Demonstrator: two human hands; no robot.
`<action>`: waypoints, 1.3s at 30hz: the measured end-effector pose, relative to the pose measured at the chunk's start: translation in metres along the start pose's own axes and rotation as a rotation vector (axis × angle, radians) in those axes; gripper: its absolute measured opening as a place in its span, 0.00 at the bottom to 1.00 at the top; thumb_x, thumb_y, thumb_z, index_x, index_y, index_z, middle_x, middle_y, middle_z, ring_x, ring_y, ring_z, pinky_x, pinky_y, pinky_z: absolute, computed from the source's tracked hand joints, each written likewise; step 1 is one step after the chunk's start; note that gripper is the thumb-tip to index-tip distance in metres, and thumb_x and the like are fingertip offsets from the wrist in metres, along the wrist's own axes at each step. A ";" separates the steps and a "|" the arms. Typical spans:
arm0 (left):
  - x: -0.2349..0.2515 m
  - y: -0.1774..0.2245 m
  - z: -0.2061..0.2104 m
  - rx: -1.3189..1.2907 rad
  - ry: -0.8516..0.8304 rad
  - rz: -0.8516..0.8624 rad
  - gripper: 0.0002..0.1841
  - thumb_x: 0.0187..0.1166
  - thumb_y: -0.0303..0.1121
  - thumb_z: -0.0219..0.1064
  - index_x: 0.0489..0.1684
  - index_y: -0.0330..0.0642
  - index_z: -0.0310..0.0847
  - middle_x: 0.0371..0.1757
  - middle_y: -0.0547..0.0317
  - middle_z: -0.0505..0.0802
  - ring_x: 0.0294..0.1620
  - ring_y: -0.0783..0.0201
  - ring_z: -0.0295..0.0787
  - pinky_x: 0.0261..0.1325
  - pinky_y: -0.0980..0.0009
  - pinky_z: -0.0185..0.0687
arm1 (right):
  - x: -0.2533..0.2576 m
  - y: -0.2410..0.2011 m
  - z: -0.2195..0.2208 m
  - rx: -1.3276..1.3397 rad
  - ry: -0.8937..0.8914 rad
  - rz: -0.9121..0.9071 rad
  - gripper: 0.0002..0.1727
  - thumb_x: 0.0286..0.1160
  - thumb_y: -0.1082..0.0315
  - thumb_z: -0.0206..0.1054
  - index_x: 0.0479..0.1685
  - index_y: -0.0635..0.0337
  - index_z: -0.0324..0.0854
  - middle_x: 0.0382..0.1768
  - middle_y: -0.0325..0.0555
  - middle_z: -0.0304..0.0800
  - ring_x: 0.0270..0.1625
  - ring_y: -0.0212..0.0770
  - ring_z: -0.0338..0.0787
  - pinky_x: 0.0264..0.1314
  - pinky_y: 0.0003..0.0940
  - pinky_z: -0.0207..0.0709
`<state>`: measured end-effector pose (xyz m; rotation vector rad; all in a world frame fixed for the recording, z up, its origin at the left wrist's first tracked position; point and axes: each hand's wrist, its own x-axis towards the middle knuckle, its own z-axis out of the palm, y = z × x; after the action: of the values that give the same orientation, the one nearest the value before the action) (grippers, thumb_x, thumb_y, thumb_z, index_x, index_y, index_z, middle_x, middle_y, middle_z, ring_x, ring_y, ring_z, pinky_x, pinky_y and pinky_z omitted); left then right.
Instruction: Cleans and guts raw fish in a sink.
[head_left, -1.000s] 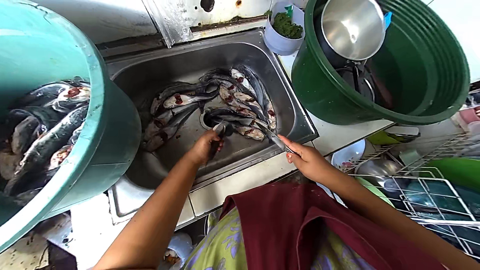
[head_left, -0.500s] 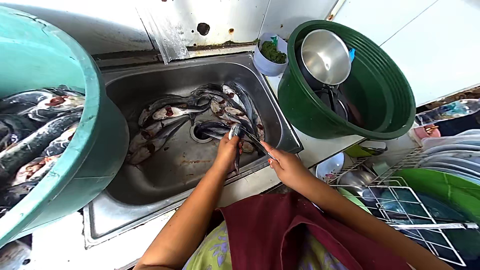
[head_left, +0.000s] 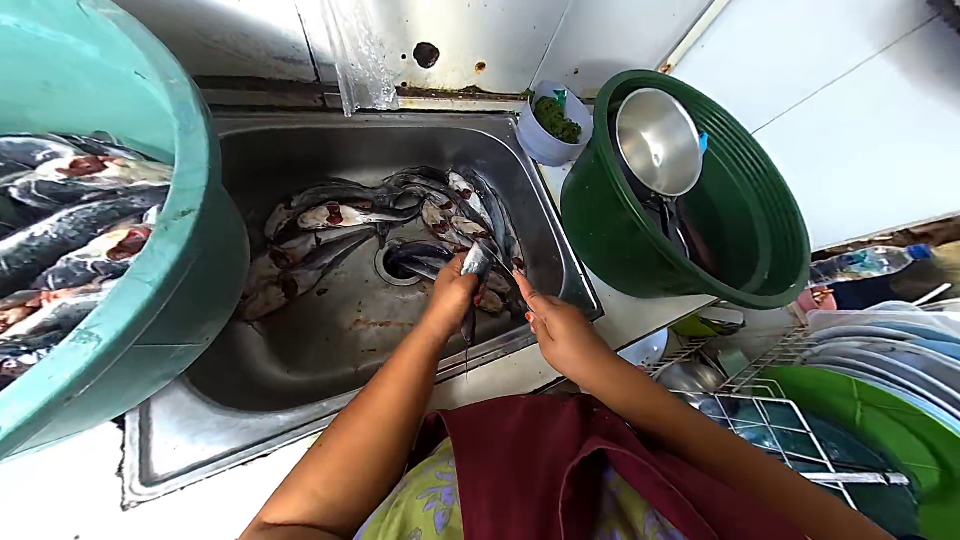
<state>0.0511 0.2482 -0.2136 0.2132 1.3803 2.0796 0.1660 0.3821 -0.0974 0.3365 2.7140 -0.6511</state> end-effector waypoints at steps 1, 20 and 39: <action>-0.001 0.000 0.000 0.047 -0.011 0.016 0.18 0.74 0.25 0.51 0.61 0.41 0.75 0.29 0.59 0.81 0.21 0.69 0.74 0.25 0.71 0.73 | 0.002 -0.003 0.000 0.001 0.014 -0.004 0.34 0.91 0.70 0.48 0.97 0.46 0.49 0.59 0.59 0.89 0.58 0.53 0.90 0.68 0.50 0.80; 0.000 0.002 0.002 0.099 0.029 0.072 0.17 0.71 0.23 0.56 0.58 0.36 0.77 0.31 0.56 0.83 0.23 0.66 0.75 0.27 0.67 0.73 | 0.013 -0.008 0.004 0.025 0.087 -0.095 0.34 0.88 0.72 0.49 0.95 0.57 0.52 0.57 0.64 0.89 0.54 0.54 0.91 0.65 0.50 0.81; 0.001 0.009 -0.006 -0.846 -0.041 -0.029 0.16 0.76 0.34 0.45 0.50 0.51 0.79 0.38 0.60 0.87 0.33 0.66 0.86 0.38 0.70 0.85 | 0.033 -0.007 0.034 0.777 0.245 0.023 0.17 0.77 0.72 0.72 0.60 0.69 0.78 0.49 0.51 0.91 0.39 0.38 0.94 0.43 0.35 0.93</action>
<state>0.0437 0.2420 -0.2080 -0.1205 0.3859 2.4140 0.1428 0.3653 -0.1349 0.6565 2.5404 -1.7438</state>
